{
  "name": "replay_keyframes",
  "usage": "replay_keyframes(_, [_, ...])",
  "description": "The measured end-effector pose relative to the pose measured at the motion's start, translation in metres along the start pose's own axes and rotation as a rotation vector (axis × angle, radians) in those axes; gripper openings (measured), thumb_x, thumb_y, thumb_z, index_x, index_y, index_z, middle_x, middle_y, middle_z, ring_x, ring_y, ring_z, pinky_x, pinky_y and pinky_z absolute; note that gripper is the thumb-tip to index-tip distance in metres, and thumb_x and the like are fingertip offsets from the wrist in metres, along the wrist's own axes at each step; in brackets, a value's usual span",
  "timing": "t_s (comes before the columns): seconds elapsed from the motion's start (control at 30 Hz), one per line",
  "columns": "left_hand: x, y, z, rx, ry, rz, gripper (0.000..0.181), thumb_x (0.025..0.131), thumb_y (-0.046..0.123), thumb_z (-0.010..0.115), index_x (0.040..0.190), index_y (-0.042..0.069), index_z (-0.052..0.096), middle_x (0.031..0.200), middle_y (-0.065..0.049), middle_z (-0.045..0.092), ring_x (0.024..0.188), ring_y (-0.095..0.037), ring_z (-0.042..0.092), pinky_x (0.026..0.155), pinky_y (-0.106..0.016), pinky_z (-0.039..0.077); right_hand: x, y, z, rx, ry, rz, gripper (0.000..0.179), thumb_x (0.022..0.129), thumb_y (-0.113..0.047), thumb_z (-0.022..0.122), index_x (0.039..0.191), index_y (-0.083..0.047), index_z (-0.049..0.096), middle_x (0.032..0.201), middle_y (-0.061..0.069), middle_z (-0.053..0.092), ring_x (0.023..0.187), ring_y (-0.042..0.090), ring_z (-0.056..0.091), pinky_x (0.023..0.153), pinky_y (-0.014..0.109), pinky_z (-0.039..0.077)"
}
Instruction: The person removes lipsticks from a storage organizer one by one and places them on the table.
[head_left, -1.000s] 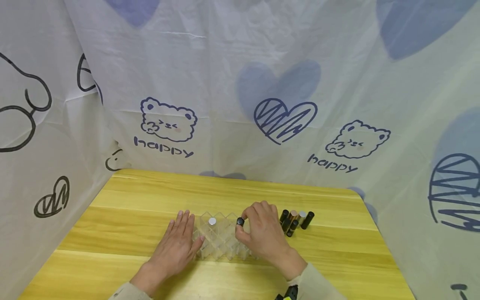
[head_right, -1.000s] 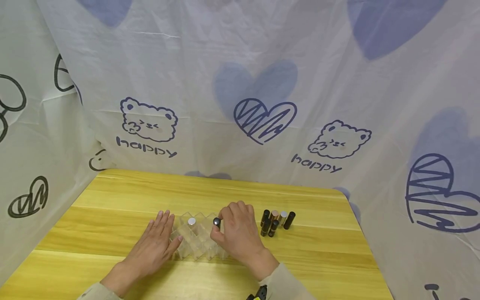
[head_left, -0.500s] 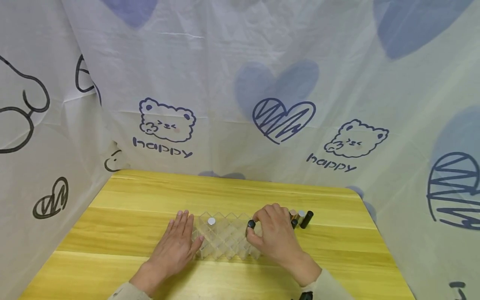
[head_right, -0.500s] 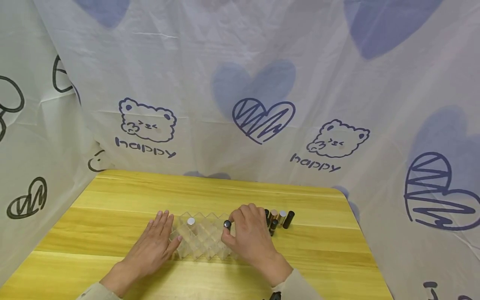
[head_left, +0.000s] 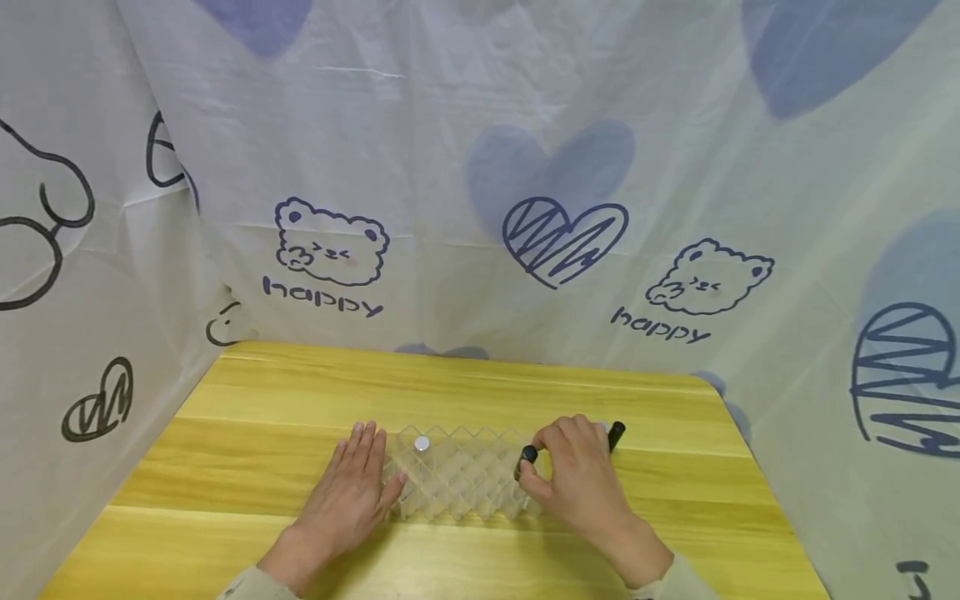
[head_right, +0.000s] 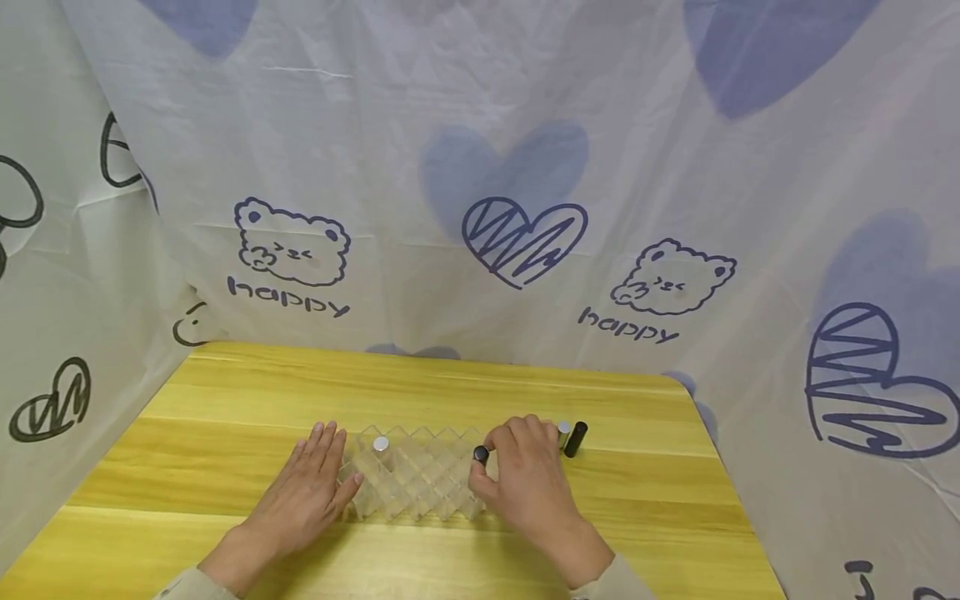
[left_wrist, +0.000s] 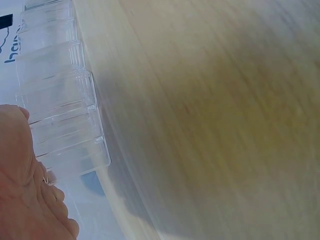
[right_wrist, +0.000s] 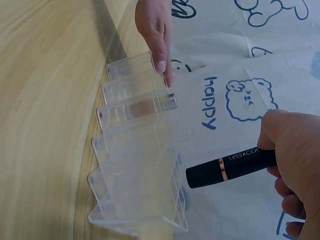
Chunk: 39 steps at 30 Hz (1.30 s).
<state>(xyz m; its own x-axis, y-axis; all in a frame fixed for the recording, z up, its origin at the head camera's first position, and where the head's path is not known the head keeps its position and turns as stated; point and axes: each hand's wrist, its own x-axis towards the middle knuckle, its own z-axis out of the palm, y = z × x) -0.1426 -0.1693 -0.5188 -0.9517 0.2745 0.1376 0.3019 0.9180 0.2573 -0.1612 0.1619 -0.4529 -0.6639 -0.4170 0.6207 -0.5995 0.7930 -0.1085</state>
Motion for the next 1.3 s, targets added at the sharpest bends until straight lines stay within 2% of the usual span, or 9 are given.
replay_keyframes(0.17, [0.0,0.0,0.001,0.002,0.009,0.001,0.077,0.113,0.049,0.041,0.161,-0.011,0.029,0.17,-0.031,0.022,0.16,-0.047,0.02,0.129,-0.063,0.02,-0.006,0.009,-0.009,-0.011,-0.018,0.042,0.023,0.08,-0.024,0.083,0.088,-0.013,0.064,0.082,-0.004,0.056,0.079,0.018,0.048,0.079,0.039,0.039])
replay_keyframes(0.4, [0.0,-0.001,0.001,-0.005,0.013,0.004,0.077,0.113,0.049,0.041,0.161,-0.011,0.029,0.169,-0.032,0.025,0.16,-0.047,0.02,0.128,-0.063,0.021,-0.014,0.023,-0.023,-0.047,-0.004,0.07,0.025,0.078,-0.024,0.084,0.086,-0.011,0.064,0.087,0.0,0.063,0.084,0.021,0.054,0.079,0.039,0.041])
replay_keyframes(0.63, [-0.001,-0.001,0.001,-0.006,0.015,0.002,0.077,0.113,0.049,0.041,0.16,-0.011,0.029,0.169,-0.032,0.025,0.159,-0.047,0.02,0.128,-0.063,0.021,-0.022,0.039,-0.029,-0.083,0.002,0.106,0.023,0.077,-0.021,0.084,0.085,-0.009,0.065,0.085,0.003,0.063,0.084,0.022,0.054,0.08,0.042,0.042])
replay_keyframes(1.07, [-0.001,-0.001,0.002,-0.003,0.017,0.005,0.077,0.113,0.049,0.041,0.161,-0.011,0.029,0.169,-0.032,0.025,0.16,-0.047,0.02,0.128,-0.063,0.021,-0.047,0.079,-0.012,-0.109,0.026,0.15,0.021,0.076,-0.016,0.082,0.086,-0.003,0.069,0.083,0.007,0.063,0.081,0.027,0.053,0.075,0.041,0.041])
replay_keyframes(1.3, [-0.001,-0.001,0.002,-0.012,0.015,0.002,0.077,0.114,0.049,0.04,0.161,-0.011,0.029,0.169,-0.032,0.024,0.16,-0.047,0.019,0.128,-0.063,0.021,-0.057,0.094,-0.002,-0.119,-0.019,0.208,0.019,0.08,-0.015,0.082,0.088,-0.004,0.069,0.085,0.007,0.063,0.081,0.028,0.052,0.073,0.041,0.04])
